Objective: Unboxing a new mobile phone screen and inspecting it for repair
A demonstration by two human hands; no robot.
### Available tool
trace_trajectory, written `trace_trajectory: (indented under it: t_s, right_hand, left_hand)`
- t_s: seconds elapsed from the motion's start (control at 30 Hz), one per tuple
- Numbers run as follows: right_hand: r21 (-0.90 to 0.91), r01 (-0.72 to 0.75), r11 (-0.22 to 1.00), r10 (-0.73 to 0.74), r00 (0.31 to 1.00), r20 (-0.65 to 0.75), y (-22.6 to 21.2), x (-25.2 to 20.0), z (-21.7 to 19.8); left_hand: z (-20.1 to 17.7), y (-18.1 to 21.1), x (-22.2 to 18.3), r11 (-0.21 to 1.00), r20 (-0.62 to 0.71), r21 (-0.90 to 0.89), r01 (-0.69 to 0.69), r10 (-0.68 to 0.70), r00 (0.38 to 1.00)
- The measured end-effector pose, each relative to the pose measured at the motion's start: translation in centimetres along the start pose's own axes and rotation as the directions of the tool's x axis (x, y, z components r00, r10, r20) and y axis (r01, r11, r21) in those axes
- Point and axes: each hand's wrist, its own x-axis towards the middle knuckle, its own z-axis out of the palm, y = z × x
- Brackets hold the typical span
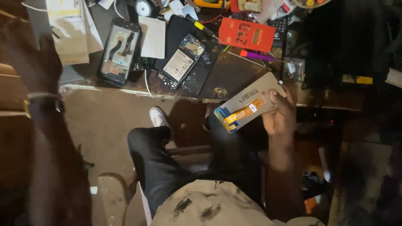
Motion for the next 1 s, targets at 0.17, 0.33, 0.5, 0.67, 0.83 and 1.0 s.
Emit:
trace_trajectory:
  t_s: [0.17, 0.33, 0.5, 0.67, 0.83, 1.0]
  right_hand:
    - [-0.045, -0.031, 0.998, 0.041, 0.97, 0.24, 0.2, -0.2, 0.7]
    - [-0.068, -0.058, 0.996, 0.076, 0.95, 0.304, 0.5, -1.9, 2.4]
    - [-0.156, -0.075, 0.985, 0.128, 0.921, 0.367, 2.3, -1.6, 1.1]
    - [-0.245, -0.031, 0.969, 0.148, 0.865, 0.479, 2.6, -3.2, 2.6]
    - [-0.271, -0.003, 0.963, 0.149, 0.841, 0.52, 1.5, -6.4, 6.1]
    - [-0.283, 0.015, 0.959, 0.149, 0.823, 0.548, 1.7, -7.4, 6.6]
  left_hand:
    - [-3.7, 11.0, -2.0, 0.964, -0.106, -0.263, 0.028, -0.057, 0.993]
    - [-3.0, 21.3, -7.1, 0.433, 0.426, -0.819, 0.376, 0.021, 0.904]
    - [-1.0, 25.9, -11.5, -0.033, 0.591, -0.788, 0.614, 0.238, 0.771]
    - [-2.6, 27.4, -13.0, -0.112, 0.636, -0.76, 0.641, 0.075, 0.768]
    - [-3.2, 27.3, -14.0, -0.082, 0.76, -0.65, 0.755, -0.068, 0.647]
    - [-3.6, 27.4, -14.3, -0.224, 0.888, -0.459, 0.86, -0.138, 0.438]
